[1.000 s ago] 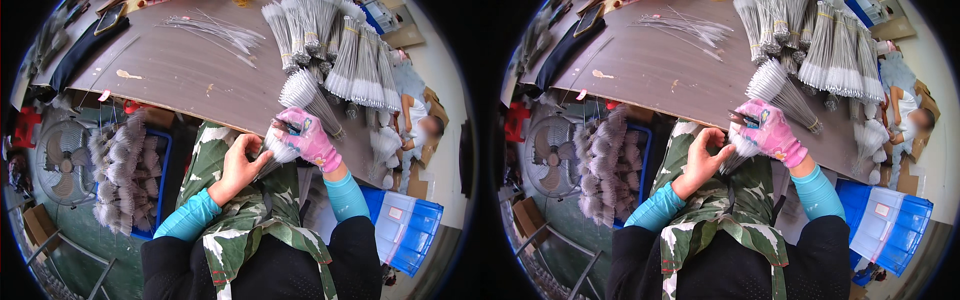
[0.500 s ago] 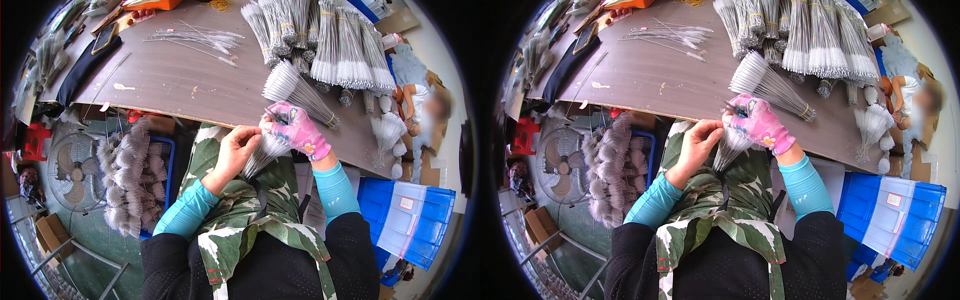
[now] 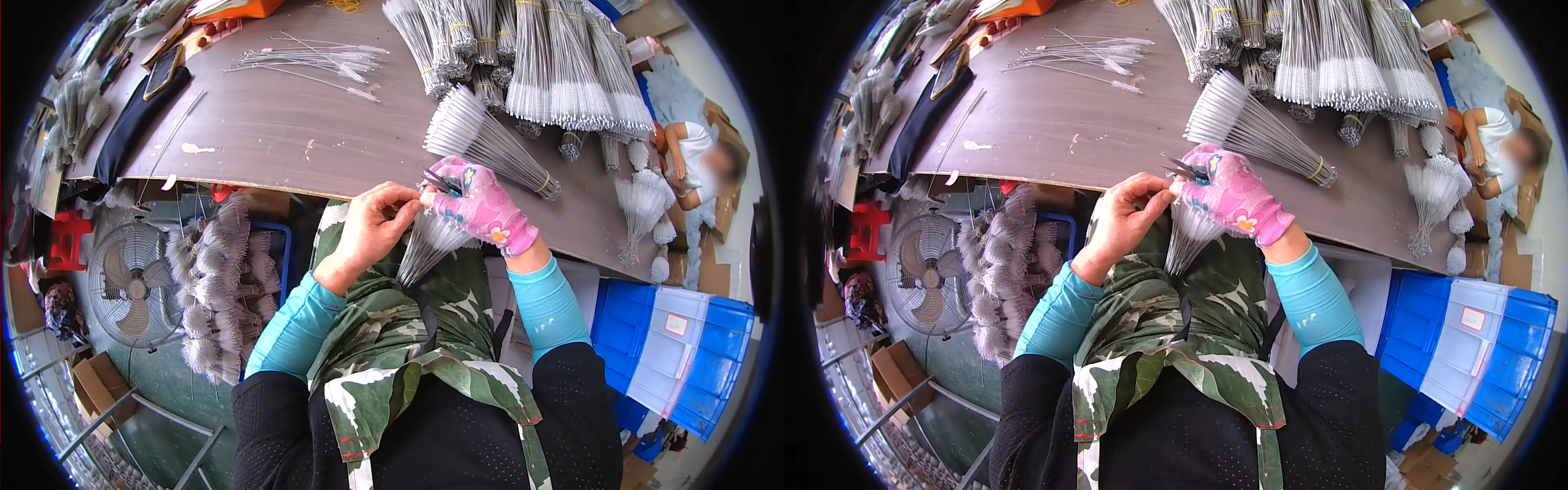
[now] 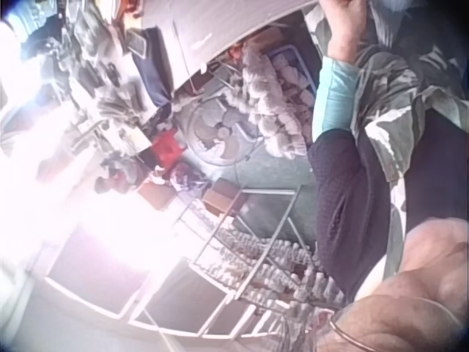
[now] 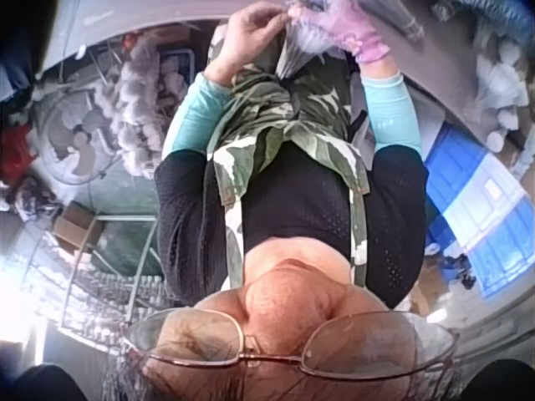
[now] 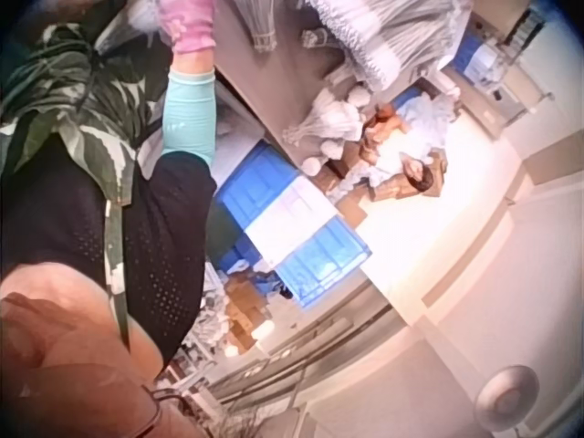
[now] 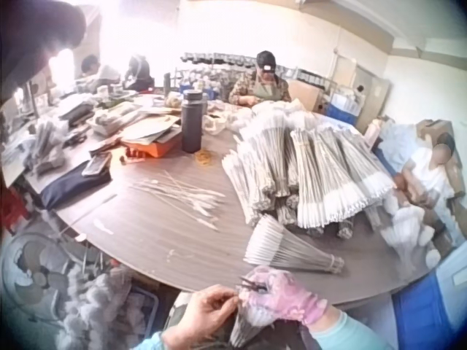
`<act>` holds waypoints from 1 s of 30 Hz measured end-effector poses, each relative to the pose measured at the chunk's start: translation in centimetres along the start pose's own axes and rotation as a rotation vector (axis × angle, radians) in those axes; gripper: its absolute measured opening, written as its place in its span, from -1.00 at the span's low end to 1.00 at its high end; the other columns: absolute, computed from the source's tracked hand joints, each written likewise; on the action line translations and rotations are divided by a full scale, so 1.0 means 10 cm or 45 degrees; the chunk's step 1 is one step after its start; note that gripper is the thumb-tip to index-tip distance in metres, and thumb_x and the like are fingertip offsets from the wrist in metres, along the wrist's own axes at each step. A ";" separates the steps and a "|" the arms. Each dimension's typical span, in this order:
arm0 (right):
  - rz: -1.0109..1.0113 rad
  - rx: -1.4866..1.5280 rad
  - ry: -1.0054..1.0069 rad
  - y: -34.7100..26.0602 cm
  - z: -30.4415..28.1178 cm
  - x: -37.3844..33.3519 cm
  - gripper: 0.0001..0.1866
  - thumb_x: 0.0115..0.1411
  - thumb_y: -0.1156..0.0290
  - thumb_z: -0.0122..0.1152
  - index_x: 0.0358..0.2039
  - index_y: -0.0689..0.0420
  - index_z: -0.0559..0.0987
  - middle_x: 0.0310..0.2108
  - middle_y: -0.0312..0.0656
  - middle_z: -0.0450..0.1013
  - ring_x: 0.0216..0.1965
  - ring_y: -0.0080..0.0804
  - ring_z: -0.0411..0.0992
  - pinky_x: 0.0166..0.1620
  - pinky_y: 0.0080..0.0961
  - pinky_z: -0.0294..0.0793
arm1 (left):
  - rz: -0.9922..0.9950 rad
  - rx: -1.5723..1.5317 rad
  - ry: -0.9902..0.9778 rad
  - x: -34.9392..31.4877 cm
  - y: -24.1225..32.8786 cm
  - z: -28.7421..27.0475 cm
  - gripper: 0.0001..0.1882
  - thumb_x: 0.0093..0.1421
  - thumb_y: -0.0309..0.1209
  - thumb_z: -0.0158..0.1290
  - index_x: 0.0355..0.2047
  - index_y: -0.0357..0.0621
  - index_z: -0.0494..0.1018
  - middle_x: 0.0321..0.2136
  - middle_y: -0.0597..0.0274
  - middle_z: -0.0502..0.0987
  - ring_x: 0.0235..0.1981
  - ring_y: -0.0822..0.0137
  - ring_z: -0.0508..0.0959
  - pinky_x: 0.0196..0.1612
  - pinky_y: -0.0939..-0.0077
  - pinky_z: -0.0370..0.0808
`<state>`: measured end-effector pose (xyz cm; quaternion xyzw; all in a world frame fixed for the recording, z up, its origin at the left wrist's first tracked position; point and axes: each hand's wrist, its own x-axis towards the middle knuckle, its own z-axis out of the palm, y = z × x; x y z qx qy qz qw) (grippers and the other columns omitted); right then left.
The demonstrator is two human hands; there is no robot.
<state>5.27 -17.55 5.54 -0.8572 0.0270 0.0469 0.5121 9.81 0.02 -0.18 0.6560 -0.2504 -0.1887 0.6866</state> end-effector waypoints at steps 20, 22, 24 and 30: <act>-0.080 -0.139 0.035 -0.02 0.08 0.00 -0.83 -0.01 0.52 0.25 -0.39 0.31 0.52 -0.38 -0.23 0.38 -0.34 -0.52 0.37 -0.22 -0.55 0.37 | -0.221 -0.077 0.374 -0.03 -0.25 -0.11 -0.89 0.18 -0.46 0.02 -0.36 -0.26 0.48 -0.47 0.22 0.56 -0.53 0.47 0.51 -0.41 0.63 0.45; -0.017 -0.084 0.015 0.03 0.06 0.01 -0.82 0.01 0.50 0.25 -0.37 0.32 0.52 -0.37 -0.22 0.39 -0.33 -0.53 0.37 -0.21 -0.55 0.37 | -0.244 -0.288 0.272 -0.09 -0.21 -0.11 -0.86 0.22 -0.48 -0.02 -0.33 -0.30 0.48 -0.45 0.28 0.55 -0.48 0.54 0.49 -0.35 0.68 0.45; -0.023 -0.108 0.008 0.04 0.05 0.02 -0.82 0.02 0.50 0.24 -0.36 0.32 0.52 -0.36 -0.22 0.40 -0.32 -0.53 0.38 -0.20 -0.55 0.37 | -0.263 -0.276 0.114 -0.14 -0.16 -0.06 -0.83 0.23 -0.49 -0.02 -0.21 -0.30 0.48 -0.41 0.29 0.54 -0.41 0.55 0.47 -0.28 0.71 0.42; 0.010 -0.113 0.017 -0.03 0.07 0.02 -0.82 0.03 0.48 0.23 -0.37 0.32 0.53 -0.36 -0.23 0.40 -0.31 -0.53 0.38 -0.20 -0.56 0.37 | -0.135 -0.084 0.163 -0.18 -0.08 0.05 -0.84 0.10 -0.45 0.13 -0.29 -0.21 0.54 -0.50 0.34 0.54 -0.52 0.61 0.45 -0.45 0.71 0.40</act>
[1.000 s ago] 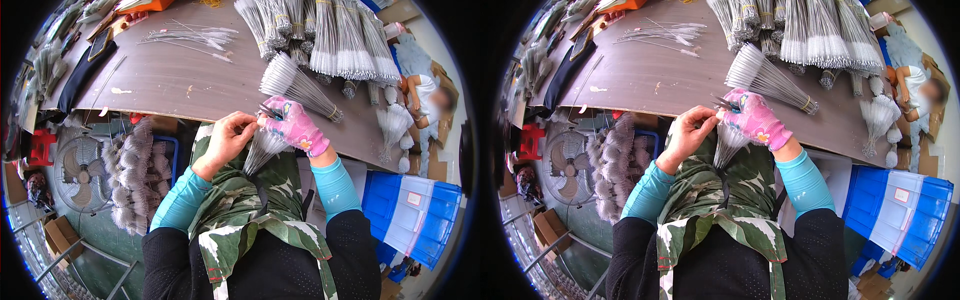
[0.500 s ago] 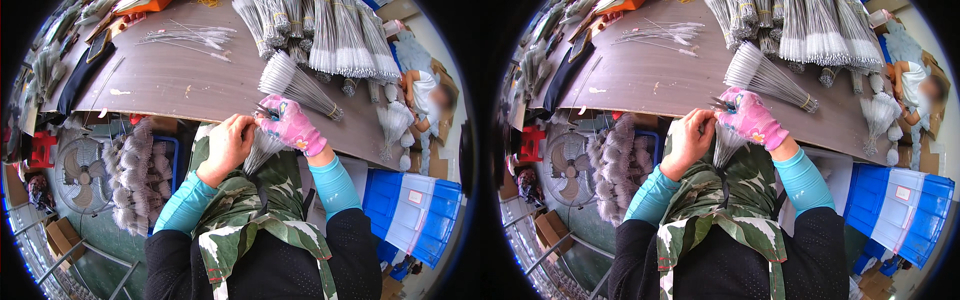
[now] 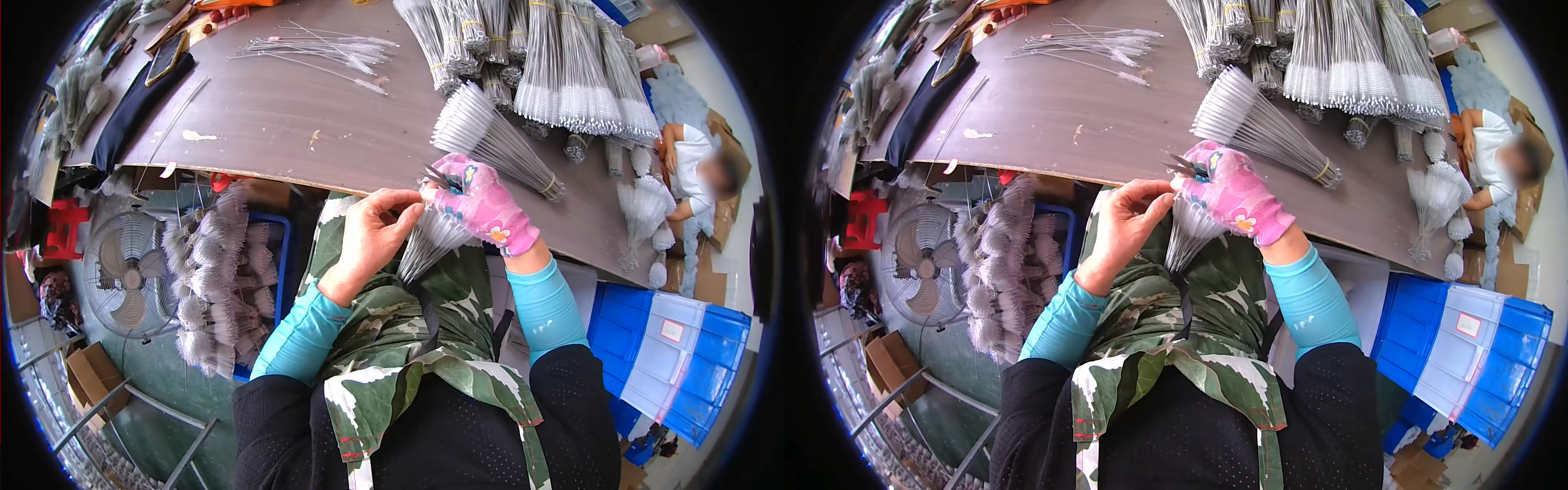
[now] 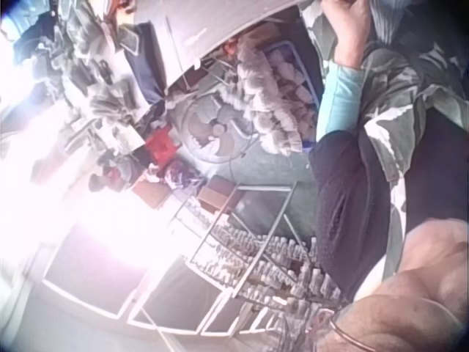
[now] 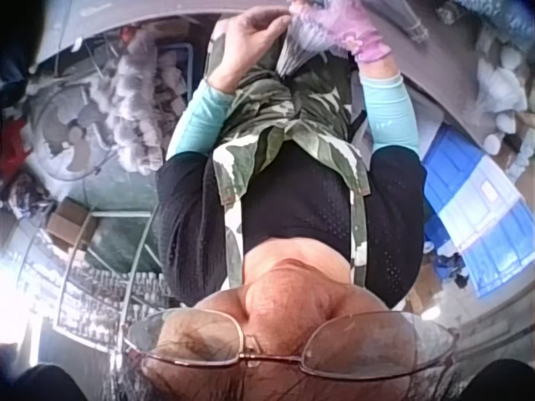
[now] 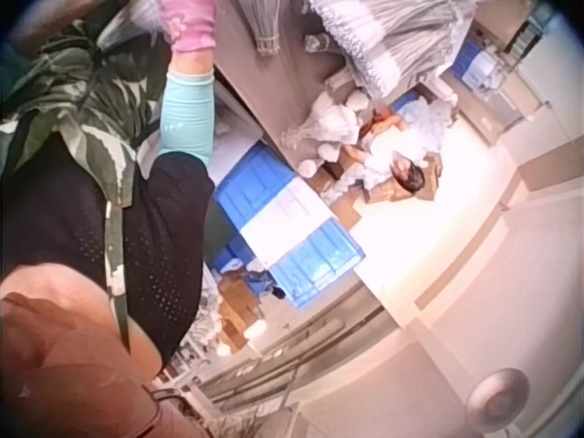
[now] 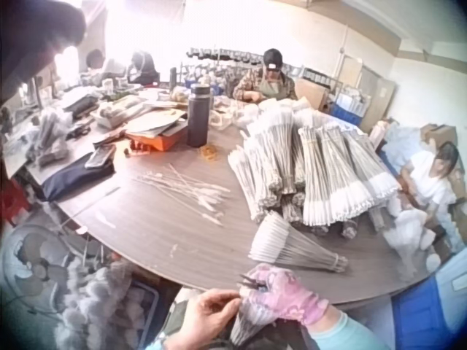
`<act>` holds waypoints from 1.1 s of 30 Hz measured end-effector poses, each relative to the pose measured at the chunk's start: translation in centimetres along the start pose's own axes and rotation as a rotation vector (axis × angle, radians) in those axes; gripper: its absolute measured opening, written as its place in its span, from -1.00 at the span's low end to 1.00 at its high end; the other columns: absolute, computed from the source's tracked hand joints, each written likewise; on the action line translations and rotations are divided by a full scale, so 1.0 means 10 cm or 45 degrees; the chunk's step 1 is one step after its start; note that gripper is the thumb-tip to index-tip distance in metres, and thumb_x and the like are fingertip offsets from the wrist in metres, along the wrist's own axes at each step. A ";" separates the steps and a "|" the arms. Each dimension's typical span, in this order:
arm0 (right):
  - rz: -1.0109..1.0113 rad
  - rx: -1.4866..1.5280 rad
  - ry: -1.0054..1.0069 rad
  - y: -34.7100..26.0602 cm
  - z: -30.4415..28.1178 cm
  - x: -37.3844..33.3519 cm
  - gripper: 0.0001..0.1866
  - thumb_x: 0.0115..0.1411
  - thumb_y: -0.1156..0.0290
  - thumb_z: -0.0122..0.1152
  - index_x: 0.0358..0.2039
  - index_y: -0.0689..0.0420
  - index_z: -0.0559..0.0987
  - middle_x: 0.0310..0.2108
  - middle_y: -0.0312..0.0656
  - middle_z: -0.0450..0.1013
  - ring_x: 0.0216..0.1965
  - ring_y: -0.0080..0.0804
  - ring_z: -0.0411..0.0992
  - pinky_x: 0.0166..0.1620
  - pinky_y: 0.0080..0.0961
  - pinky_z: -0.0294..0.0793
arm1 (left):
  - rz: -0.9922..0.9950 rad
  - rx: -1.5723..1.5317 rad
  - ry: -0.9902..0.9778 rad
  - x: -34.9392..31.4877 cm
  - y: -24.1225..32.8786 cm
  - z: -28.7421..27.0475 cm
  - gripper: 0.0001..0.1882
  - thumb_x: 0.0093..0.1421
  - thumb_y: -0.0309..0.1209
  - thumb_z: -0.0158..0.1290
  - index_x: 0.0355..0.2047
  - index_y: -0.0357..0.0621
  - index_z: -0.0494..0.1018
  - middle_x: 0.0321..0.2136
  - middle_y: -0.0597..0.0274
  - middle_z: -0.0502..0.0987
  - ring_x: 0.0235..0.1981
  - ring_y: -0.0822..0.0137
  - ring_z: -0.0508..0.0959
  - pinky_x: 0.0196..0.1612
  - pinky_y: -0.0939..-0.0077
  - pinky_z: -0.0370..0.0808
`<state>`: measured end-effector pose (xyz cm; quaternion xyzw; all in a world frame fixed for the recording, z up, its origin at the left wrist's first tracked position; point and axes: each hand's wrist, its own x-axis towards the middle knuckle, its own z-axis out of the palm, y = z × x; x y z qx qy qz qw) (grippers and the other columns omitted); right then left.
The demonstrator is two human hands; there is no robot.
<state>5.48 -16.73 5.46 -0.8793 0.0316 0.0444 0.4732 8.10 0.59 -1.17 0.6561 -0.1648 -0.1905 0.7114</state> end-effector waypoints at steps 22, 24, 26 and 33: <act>0.145 0.954 0.278 -0.04 -0.05 -0.02 -0.83 0.21 0.41 0.10 -0.25 0.23 0.53 -0.38 -0.23 0.48 -0.40 -0.58 0.42 -0.29 -0.66 0.43 | 0.281 0.323 0.008 -0.23 0.35 0.08 -0.88 0.05 -0.44 0.16 -0.49 -0.22 0.47 -0.58 0.26 0.44 -0.64 0.46 0.41 -0.54 0.60 0.33; 0.029 1.244 0.365 -0.12 -0.15 -0.12 -0.80 0.21 0.36 0.12 -0.25 0.21 0.53 -0.30 -0.18 0.49 -0.39 -0.58 0.42 -0.36 -0.68 0.42 | 0.285 0.409 -0.045 -0.23 0.31 0.06 -0.87 0.05 -0.46 0.17 -0.53 -0.23 0.45 -0.62 0.26 0.41 -0.66 0.47 0.39 -0.56 0.61 0.32; 0.075 1.070 0.417 -0.18 -0.31 -0.30 -0.78 0.22 0.33 0.09 -0.22 0.21 0.53 -0.37 -0.22 0.48 -0.46 -0.63 0.37 -0.43 -0.73 0.36 | 0.072 0.244 -0.002 -0.23 0.11 0.02 -0.82 0.05 -0.43 0.19 -0.55 -0.24 0.42 -0.65 0.30 0.40 -0.65 0.53 0.36 -0.58 0.62 0.30; 0.423 0.573 0.550 0.58 -0.17 -0.67 -0.70 0.25 0.24 0.04 -0.15 0.17 0.53 -0.45 -0.31 0.45 -0.63 -0.73 0.24 -0.56 -0.77 0.18 | -0.103 0.411 -0.153 -0.48 -0.32 0.07 -0.28 -0.06 -0.24 0.26 0.05 -0.30 0.23 -0.11 -0.07 0.40 -0.10 0.11 0.47 -0.04 0.32 0.41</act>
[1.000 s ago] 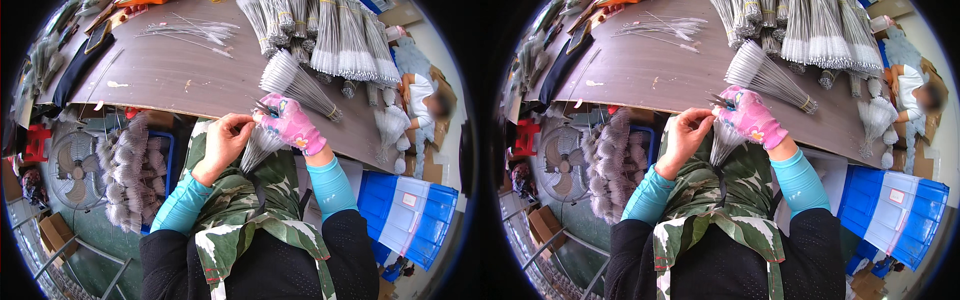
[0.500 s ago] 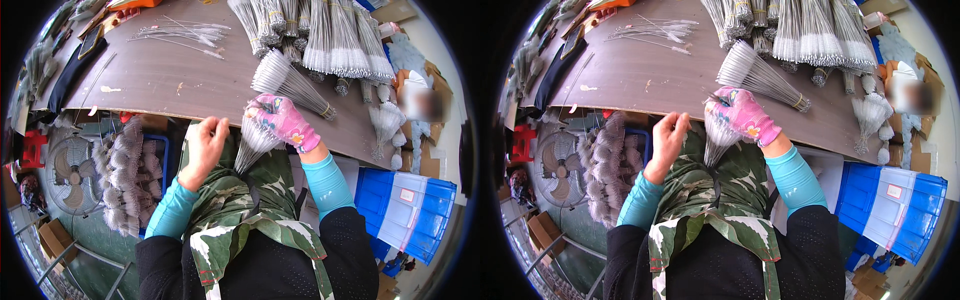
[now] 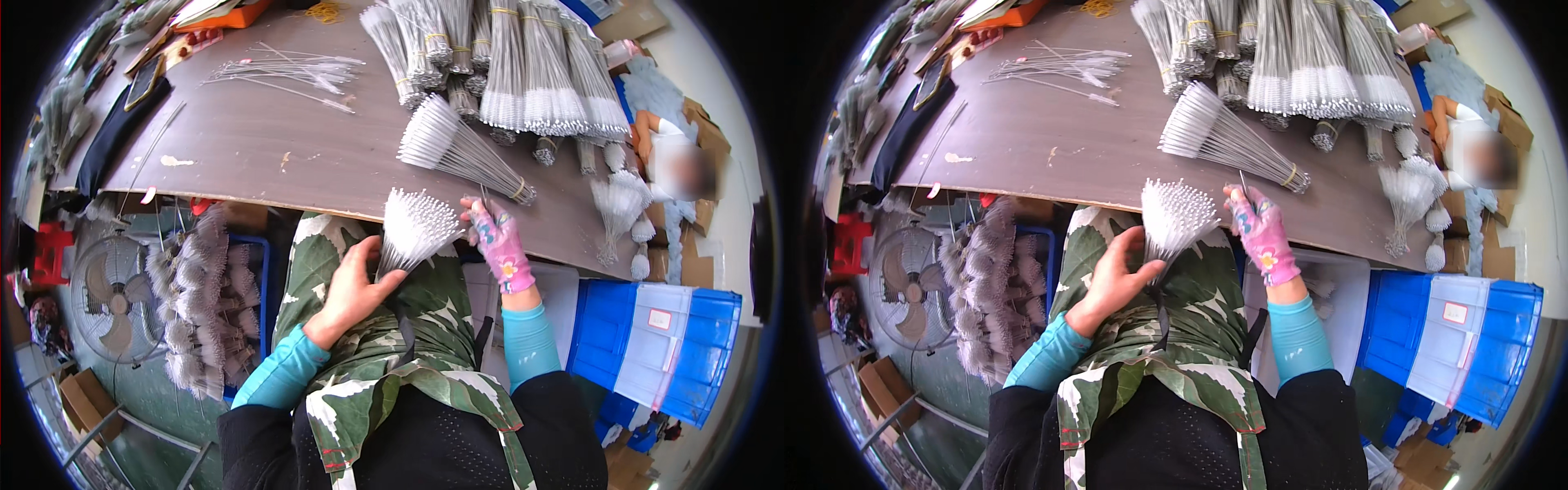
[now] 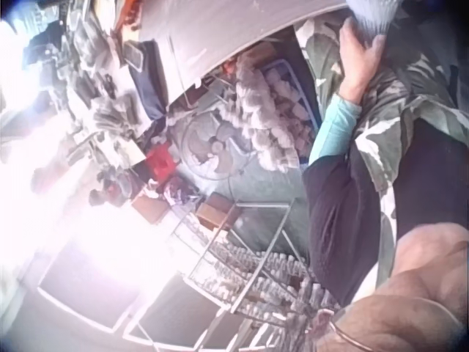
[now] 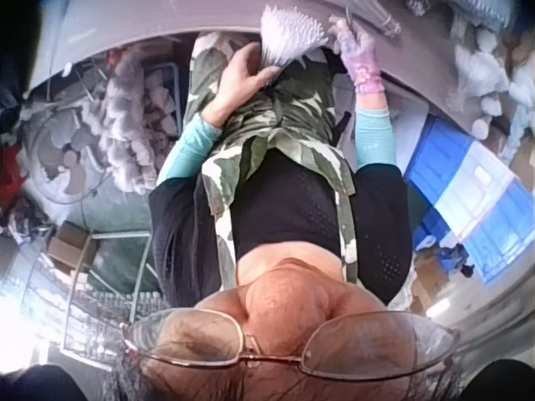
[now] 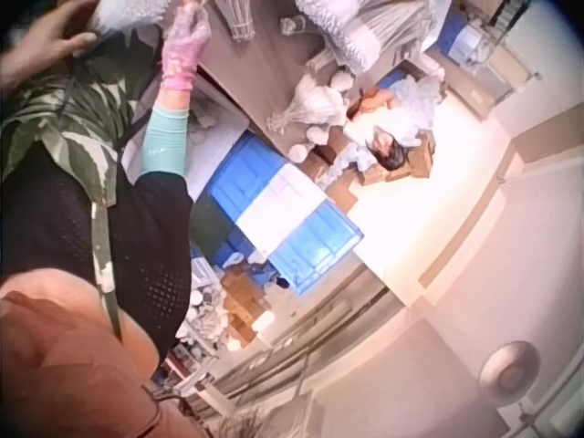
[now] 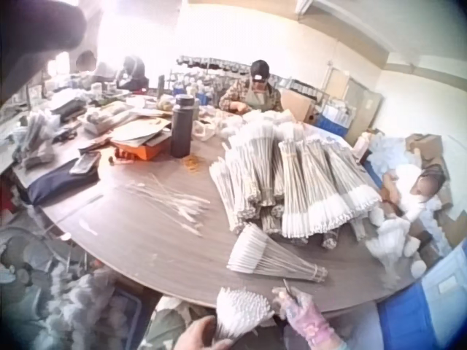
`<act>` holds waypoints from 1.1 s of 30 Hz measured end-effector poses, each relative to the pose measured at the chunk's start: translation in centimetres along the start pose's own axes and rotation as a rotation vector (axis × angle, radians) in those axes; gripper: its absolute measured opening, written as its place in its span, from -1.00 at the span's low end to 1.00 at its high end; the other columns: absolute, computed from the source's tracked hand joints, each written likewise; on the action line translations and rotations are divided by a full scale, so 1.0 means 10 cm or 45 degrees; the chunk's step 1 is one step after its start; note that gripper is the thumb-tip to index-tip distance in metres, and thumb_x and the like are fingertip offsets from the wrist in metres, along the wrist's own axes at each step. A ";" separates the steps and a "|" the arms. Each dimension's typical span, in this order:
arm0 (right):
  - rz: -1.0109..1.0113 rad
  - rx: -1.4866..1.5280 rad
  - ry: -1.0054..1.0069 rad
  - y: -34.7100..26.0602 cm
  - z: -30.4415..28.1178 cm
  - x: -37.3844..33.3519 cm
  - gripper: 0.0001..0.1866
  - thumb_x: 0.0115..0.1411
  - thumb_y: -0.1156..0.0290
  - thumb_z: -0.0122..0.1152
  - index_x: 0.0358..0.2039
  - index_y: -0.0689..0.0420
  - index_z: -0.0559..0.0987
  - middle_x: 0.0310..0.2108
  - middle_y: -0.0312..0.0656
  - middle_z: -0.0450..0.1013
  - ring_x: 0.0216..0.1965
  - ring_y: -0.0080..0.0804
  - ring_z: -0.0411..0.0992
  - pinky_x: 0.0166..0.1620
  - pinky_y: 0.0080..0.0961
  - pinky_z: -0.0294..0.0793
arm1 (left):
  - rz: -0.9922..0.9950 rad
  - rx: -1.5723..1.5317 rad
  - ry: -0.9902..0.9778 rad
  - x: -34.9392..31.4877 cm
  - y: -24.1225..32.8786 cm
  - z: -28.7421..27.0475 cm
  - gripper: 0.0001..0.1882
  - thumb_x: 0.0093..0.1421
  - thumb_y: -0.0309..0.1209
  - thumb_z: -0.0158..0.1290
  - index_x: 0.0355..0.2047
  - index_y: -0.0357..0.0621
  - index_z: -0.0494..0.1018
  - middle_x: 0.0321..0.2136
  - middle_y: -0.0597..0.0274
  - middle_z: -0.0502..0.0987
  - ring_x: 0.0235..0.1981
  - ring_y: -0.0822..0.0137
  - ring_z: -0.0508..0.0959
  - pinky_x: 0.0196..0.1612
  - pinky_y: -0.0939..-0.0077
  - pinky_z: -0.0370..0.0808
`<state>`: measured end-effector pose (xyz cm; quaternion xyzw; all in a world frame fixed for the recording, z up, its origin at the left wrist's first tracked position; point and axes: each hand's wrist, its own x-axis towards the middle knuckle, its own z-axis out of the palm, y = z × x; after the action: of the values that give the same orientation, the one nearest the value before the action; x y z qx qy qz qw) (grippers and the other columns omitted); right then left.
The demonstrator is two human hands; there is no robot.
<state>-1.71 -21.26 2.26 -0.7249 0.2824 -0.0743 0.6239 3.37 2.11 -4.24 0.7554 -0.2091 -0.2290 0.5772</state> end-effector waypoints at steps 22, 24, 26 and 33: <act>0.299 0.339 0.068 -0.14 0.71 -0.40 -0.60 0.26 -0.05 -0.11 -0.41 0.03 0.42 -0.70 -0.35 0.32 -0.79 -0.68 0.13 -0.73 -0.74 -0.01 | -0.052 -0.247 0.174 0.20 -0.18 0.42 -0.39 -0.21 -0.25 0.34 -0.14 -0.20 0.39 -0.35 -0.02 0.56 -0.26 0.09 0.58 -0.19 0.35 0.48; 0.277 0.369 0.008 -0.12 0.70 -0.41 -0.60 0.26 -0.05 -0.11 -0.39 0.03 0.42 -0.69 -0.34 0.32 -0.78 -0.68 0.13 -0.73 -0.75 -0.01 | -0.018 -0.342 0.137 0.21 -0.28 0.38 -0.55 -0.13 -0.34 0.32 -0.20 -0.19 0.47 -0.34 0.11 0.59 -0.29 0.28 0.60 -0.20 0.46 0.48; 0.263 0.506 -0.102 -0.06 0.72 -0.44 -0.66 0.26 0.01 -0.05 -0.24 0.03 0.43 -0.65 -0.44 0.28 -0.70 -0.72 0.19 -0.69 -0.75 0.00 | -0.037 -0.665 -0.014 0.23 -0.36 0.32 -0.66 -0.05 -0.42 0.28 -0.23 -0.20 0.51 -0.36 0.26 0.61 -0.33 0.49 0.56 -0.22 0.55 0.46; 0.009 0.272 -0.398 -0.16 0.70 -0.41 -0.54 0.21 0.46 0.07 0.11 0.26 0.28 -0.12 -0.24 0.39 -0.29 -0.63 0.34 -0.24 -0.66 0.37 | 0.350 0.088 0.035 0.44 -0.53 0.19 -0.62 0.09 -0.37 0.12 -0.05 -0.10 0.44 -0.10 0.22 0.48 -0.05 0.33 0.43 0.02 0.41 0.33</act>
<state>-1.39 -13.08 3.26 -0.6564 0.1750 0.0119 0.7338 6.12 -0.63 -10.25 0.7421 -0.3104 -0.1302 0.5797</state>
